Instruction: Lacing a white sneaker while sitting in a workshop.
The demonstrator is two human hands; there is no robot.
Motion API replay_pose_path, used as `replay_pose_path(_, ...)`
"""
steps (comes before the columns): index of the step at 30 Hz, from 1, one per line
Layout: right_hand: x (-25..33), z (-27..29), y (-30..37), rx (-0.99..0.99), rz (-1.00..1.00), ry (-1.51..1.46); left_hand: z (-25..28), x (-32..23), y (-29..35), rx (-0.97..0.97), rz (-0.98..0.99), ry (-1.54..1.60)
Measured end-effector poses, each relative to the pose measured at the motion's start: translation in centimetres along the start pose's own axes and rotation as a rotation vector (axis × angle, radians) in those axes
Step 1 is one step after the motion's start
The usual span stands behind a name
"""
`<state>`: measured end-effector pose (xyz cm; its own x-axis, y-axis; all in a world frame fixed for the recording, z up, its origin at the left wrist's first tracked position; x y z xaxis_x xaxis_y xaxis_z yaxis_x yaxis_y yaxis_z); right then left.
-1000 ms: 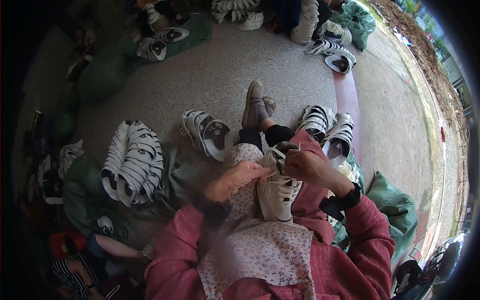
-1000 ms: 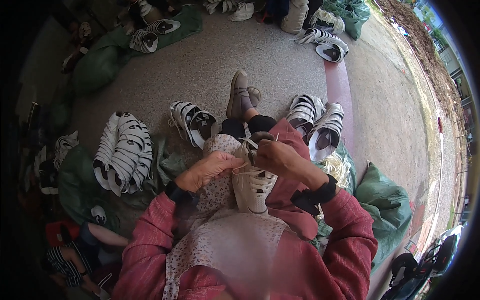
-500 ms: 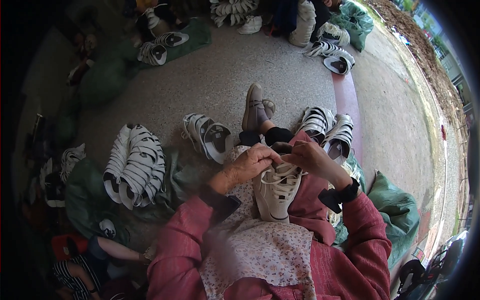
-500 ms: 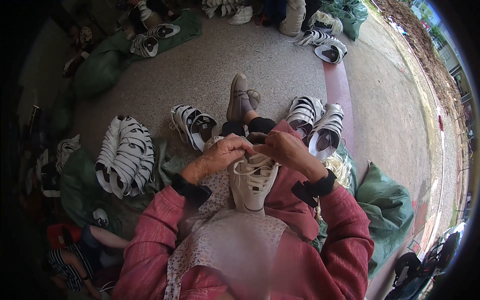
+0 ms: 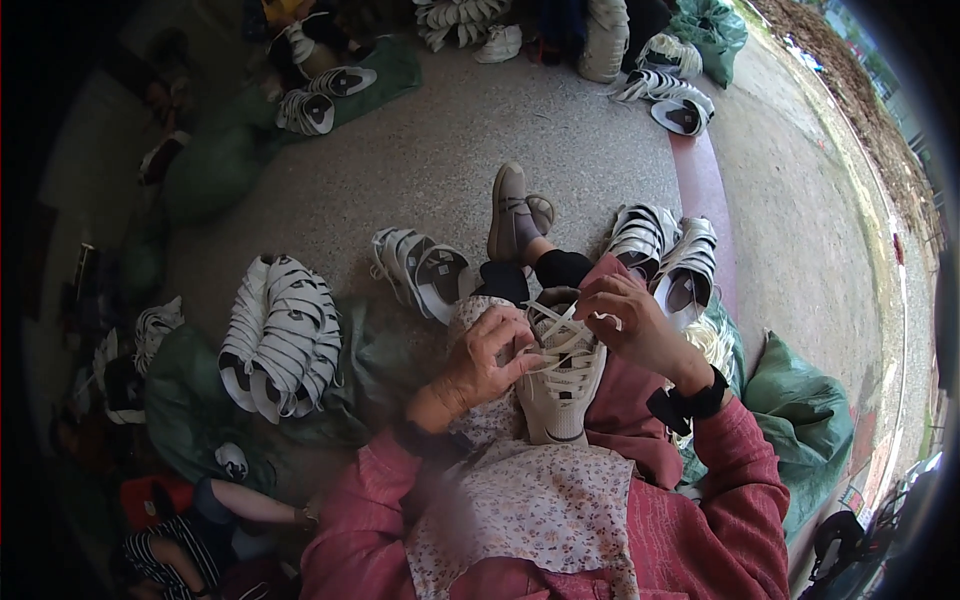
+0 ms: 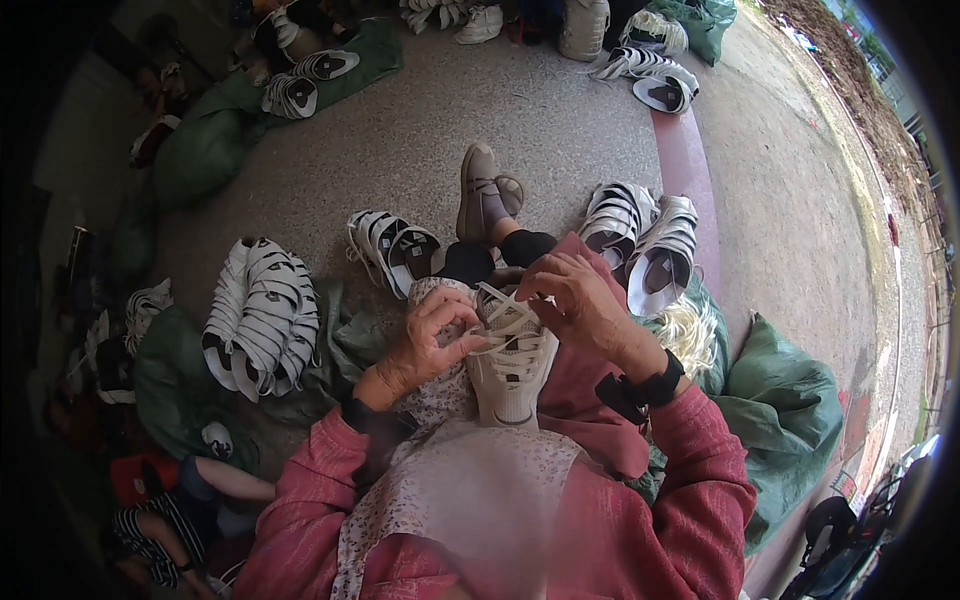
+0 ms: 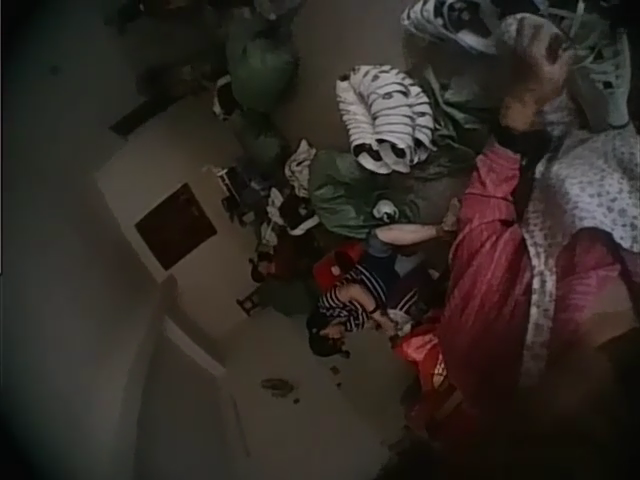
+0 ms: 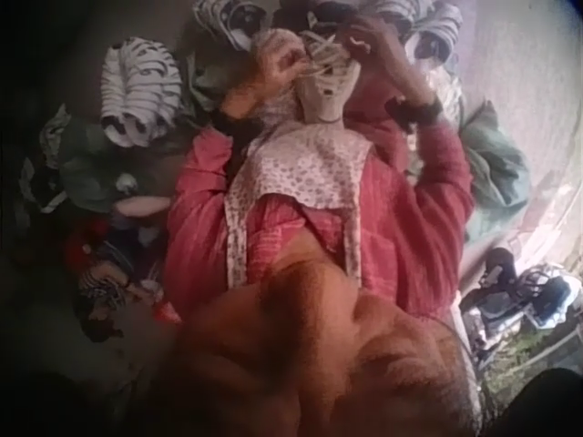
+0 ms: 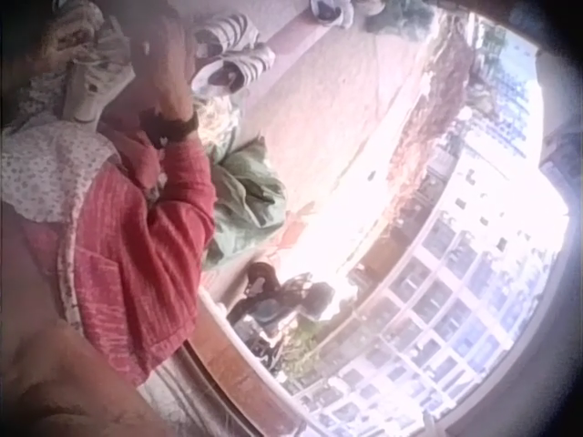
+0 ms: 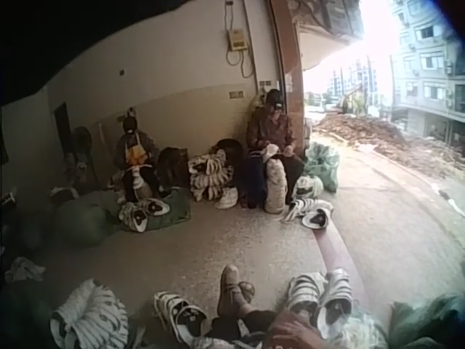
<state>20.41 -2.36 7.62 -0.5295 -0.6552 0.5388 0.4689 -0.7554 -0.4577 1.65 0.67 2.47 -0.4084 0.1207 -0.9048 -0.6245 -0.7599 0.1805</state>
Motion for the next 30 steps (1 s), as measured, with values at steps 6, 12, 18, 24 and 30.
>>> replay_pose_path(6, 2.6, -2.3, 0.7, 0.192, 0.047, -0.032, 0.1, -4.0, 2.2, -0.153, -0.327, -0.385)
replay_pose_path(12, 1.2, -3.1, 1.2, 0.18, 0.076, -0.014, -1.1, -3.3, 1.0, -0.022, -0.416, -0.471)
replay_pose_path(18, -3.2, -2.9, 2.4, -0.038, -0.319, -0.758, -2.1, -0.2, -1.8, 0.483, 0.165, 0.239)
replay_pose_path(24, -2.8, -2.4, 4.6, -0.126, -0.394, -0.658, -1.7, 2.9, -2.4, 0.427, 0.204, 0.615)
replay_pose_path(30, -0.6, -1.4, 5.4, -0.166, -0.203, -0.551, -2.4, 2.7, -2.0, 0.453, 0.087, 0.728)
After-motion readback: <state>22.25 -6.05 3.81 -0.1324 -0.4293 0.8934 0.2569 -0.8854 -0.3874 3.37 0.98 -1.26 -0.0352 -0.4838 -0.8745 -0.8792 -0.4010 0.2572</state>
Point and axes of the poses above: each hand's wrist, its own y-axis away from the middle knuckle, its own z-axis out of the back of the hand, x = y × z, the point moved 8 cm from there along -y, towards the middle knuckle, and after that the axes turned 15 degrees about z, right-handed, at the moved point
